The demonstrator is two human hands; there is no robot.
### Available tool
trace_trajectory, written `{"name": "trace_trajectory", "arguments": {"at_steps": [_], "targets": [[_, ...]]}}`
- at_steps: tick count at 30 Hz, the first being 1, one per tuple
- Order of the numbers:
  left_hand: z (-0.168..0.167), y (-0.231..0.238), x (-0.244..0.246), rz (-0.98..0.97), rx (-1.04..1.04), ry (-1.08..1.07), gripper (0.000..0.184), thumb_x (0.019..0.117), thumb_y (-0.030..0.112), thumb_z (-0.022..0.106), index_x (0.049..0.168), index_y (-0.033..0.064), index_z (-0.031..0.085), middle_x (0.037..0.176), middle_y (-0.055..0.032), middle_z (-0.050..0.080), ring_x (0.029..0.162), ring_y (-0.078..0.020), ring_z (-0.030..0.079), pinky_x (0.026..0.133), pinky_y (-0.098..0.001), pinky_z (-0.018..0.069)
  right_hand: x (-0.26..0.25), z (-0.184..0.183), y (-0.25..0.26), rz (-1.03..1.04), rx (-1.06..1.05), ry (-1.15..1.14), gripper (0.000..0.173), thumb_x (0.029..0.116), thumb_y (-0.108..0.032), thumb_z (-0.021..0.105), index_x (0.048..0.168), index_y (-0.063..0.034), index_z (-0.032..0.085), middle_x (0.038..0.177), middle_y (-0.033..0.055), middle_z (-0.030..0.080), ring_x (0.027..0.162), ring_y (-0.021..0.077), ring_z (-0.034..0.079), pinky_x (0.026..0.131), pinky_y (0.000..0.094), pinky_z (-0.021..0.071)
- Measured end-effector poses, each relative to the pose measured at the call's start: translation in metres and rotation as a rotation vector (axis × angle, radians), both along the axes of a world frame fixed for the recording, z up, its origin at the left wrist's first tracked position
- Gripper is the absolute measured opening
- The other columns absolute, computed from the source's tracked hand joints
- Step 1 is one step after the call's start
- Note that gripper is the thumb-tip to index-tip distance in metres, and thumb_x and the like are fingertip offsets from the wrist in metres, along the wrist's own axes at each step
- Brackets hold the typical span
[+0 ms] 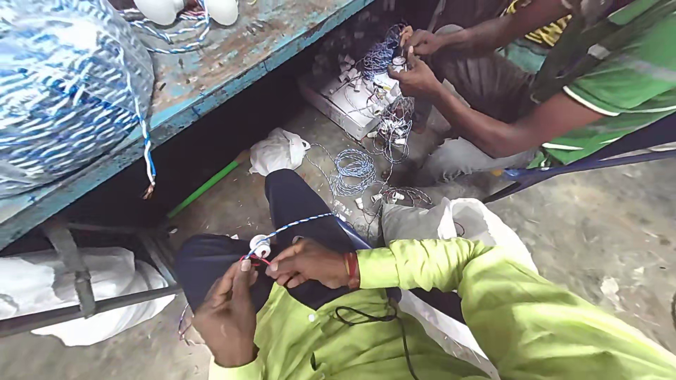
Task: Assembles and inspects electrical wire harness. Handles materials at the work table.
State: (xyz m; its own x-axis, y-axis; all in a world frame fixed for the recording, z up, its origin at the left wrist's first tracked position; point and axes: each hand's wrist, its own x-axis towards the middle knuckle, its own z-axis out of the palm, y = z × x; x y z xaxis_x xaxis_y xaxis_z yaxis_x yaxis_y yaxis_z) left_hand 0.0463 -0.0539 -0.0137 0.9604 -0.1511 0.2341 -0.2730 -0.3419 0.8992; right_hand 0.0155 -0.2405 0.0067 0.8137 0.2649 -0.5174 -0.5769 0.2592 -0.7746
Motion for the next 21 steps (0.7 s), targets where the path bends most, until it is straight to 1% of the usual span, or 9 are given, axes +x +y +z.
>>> {"name": "trace_trajectory", "arguments": {"at_steps": [1,3,4,6,10,14,16,18,21], "targets": [[0.002,-0.002,-0.001,-0.004,0.036,-0.034,0.025,0.1009,0.018,0.062,0.102,-0.0040,0.074,0.087,-0.0029,0.074,0.078,-0.0046,0.071,0.076,-0.0242,0.0620,0.000,-0.001,0.003,0.009,0.002,0.029,0.024,0.1032,-0.019,0.061,0.116,-0.0009,0.069,0.101,0.0051,0.067,0.090,0.0116,0.062,0.081,0.0332,0.0535],[0.009,-0.007,-0.003,-0.017,0.122,-0.101,0.027,0.1008,0.020,0.062,0.101,-0.0031,0.075,0.090,-0.0063,0.074,0.082,-0.0049,0.070,0.079,-0.0233,0.0591,0.000,-0.005,0.007,0.027,0.005,0.028,0.027,0.1023,-0.019,0.063,0.122,-0.0008,0.069,0.115,0.0090,0.068,0.103,0.0145,0.061,0.092,0.0397,0.0512],[0.013,-0.011,-0.004,-0.015,0.161,-0.135,0.028,0.1007,0.021,0.062,0.101,-0.0031,0.076,0.091,-0.0079,0.074,0.083,-0.0047,0.070,0.080,-0.0222,0.0582,0.000,-0.006,0.010,0.020,-0.008,0.007,0.027,0.1027,-0.018,0.062,0.123,-0.0010,0.068,0.110,0.0079,0.068,0.098,0.0124,0.060,0.088,0.0366,0.0511],[0.021,-0.018,-0.007,0.003,0.211,-0.179,0.028,0.1003,0.021,0.063,0.101,-0.0034,0.077,0.093,-0.0106,0.075,0.086,-0.0056,0.070,0.082,-0.0211,0.0565,0.001,-0.009,0.018,-0.044,0.001,-0.044,0.023,0.1024,-0.014,0.062,0.118,0.0001,0.069,0.092,0.0025,0.065,0.078,0.0062,0.058,0.072,0.0261,0.0510],[0.030,-0.028,-0.014,0.047,0.201,-0.227,0.024,0.0979,0.017,0.067,0.100,-0.0039,0.077,0.091,-0.0119,0.075,0.084,-0.0024,0.070,0.079,-0.0152,0.0553,0.003,-0.017,0.030,-0.279,0.117,-0.196,0.009,0.0974,-0.002,0.063,0.098,0.0031,0.070,0.082,0.0020,0.068,0.074,0.0060,0.063,0.072,0.0252,0.0551],[0.023,-0.033,-0.019,0.086,0.062,-0.198,0.020,0.0948,0.012,0.069,0.099,-0.0065,0.076,0.086,-0.0079,0.075,0.078,0.0013,0.069,0.074,-0.0139,0.0567,0.006,-0.020,0.036,-0.451,0.207,-0.242,0.012,0.0972,0.002,0.062,0.106,0.0074,0.069,0.092,0.0084,0.072,0.081,0.0112,0.069,0.078,0.0300,0.0603],[0.018,-0.032,-0.020,0.087,-0.053,-0.153,0.018,0.0954,0.009,0.067,0.100,-0.0077,0.074,0.086,-0.0052,0.074,0.074,0.0010,0.068,0.069,-0.0160,0.0581,0.004,-0.019,0.036,-0.461,0.298,-0.231,0.018,0.0990,0.004,0.056,0.113,0.0094,0.067,0.104,0.0138,0.072,0.089,0.0169,0.071,0.085,0.0350,0.0610],[0.014,-0.029,-0.017,0.084,-0.107,-0.136,0.019,0.0962,0.009,0.066,0.100,-0.0078,0.074,0.086,-0.0045,0.074,0.073,-0.0007,0.068,0.067,-0.0179,0.0584,0.003,-0.016,0.035,-0.453,0.384,-0.222,0.026,0.1000,0.001,0.047,0.120,0.0089,0.063,0.113,0.0152,0.069,0.096,0.0198,0.070,0.090,0.0383,0.0598],[0.010,-0.025,-0.015,0.064,-0.149,-0.092,0.018,0.0973,0.008,0.065,0.102,-0.0077,0.074,0.086,-0.0030,0.075,0.073,-0.0028,0.070,0.068,-0.0206,0.0608,0.004,-0.015,0.036,-0.460,0.422,-0.190,0.028,0.1037,-0.005,0.054,0.127,0.0076,0.061,0.116,0.0147,0.069,0.099,0.0193,0.070,0.093,0.0373,0.0585]]}}
